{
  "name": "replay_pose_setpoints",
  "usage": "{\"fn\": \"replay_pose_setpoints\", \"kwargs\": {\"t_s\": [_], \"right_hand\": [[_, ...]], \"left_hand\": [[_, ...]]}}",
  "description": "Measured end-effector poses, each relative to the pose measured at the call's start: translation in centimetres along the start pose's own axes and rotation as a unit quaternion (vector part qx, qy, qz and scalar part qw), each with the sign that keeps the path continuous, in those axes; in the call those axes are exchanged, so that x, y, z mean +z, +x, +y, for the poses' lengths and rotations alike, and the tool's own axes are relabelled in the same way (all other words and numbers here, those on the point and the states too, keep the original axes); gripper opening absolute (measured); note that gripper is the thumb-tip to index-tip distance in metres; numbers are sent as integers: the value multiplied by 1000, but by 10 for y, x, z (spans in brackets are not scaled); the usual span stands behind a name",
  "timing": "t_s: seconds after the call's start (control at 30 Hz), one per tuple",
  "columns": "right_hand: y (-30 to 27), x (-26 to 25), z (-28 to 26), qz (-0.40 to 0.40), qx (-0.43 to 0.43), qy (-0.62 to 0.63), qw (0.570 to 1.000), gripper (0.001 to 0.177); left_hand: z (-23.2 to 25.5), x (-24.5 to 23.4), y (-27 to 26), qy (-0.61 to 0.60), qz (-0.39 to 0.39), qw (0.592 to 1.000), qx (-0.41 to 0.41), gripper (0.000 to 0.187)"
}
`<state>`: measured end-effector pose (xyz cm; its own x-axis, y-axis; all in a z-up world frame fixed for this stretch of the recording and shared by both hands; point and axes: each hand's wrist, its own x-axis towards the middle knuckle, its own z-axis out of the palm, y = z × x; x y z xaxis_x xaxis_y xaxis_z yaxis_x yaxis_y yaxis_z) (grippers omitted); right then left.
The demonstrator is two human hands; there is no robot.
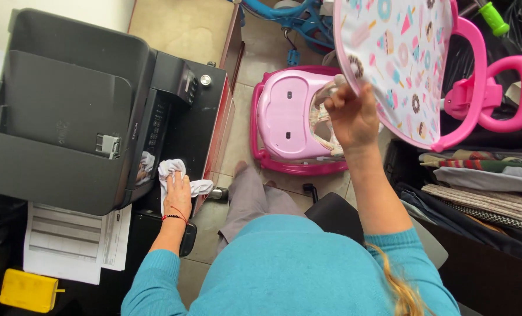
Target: Cleaning a home office desk by wiping the monitor, printer, and desk surface with a cloth and spray, and organizing papers.
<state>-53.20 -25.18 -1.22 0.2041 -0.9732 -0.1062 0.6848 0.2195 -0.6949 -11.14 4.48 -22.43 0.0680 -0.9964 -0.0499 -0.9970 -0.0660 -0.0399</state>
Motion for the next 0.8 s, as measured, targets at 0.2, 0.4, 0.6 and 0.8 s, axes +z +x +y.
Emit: {"fn": "replay_pose_setpoints", "kwargs": {"t_s": [0.2,0.4,0.6,0.8], "right_hand": [[-51,-33,44,27,33,-55,998,44],[-69,-67,56,54,48,-21,997,40],[-44,-47,39,28,27,74,997,35],[13,-6,67,80,56,72,993,22]], "left_hand": [[-3,-1,0,14,-17,1000,15,53],[-2,-4,-1,12,-20,1000,14,54],[-4,3,1,-8,-2,1000,14,52],[-2,-7,-1,-14,22,999,21,52]]}}
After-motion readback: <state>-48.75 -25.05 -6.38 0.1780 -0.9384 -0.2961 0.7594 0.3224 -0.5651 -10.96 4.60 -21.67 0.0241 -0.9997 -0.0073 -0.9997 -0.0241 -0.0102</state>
